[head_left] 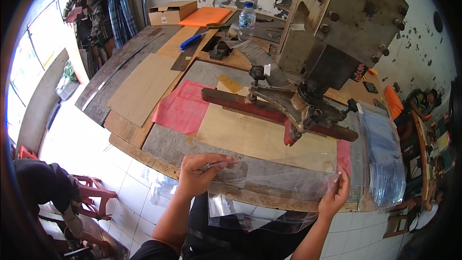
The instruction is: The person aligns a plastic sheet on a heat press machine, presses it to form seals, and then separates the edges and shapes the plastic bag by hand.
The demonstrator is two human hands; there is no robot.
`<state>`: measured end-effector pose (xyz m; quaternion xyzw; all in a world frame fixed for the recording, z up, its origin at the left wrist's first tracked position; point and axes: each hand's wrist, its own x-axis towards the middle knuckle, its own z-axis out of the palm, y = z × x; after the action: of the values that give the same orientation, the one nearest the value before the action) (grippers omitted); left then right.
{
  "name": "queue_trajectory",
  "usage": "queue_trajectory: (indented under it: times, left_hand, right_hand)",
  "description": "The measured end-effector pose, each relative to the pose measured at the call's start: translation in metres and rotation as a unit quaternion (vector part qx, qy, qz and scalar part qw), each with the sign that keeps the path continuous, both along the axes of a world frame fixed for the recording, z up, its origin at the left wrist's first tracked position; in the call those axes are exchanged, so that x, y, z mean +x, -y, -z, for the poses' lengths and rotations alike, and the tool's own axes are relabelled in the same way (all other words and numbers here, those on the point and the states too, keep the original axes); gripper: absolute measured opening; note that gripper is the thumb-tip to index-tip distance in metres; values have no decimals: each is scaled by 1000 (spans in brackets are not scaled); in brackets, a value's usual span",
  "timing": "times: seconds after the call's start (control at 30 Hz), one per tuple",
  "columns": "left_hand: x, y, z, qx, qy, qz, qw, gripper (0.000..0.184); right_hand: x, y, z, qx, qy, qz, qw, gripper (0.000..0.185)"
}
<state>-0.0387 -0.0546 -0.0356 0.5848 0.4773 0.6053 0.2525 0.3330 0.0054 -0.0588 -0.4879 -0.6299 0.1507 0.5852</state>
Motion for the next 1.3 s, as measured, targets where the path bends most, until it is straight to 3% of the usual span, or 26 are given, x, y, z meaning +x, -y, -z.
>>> queue_trajectory:
  times: [0.67,1.03,1.3]
  left_hand:
    - [-1,0,0,38,-17,-2,999,22]
    - [0,4,-4,39,-29,-34,998,7]
    - [-2,4,-1,40,-40,-40,998,7]
  right_hand:
    - [3,2,4,10,-11,-2,1000,34]
    - [3,0,5,22,-1,9,1000,35]
    - [9,2,9,-10,0,2,1000,35]
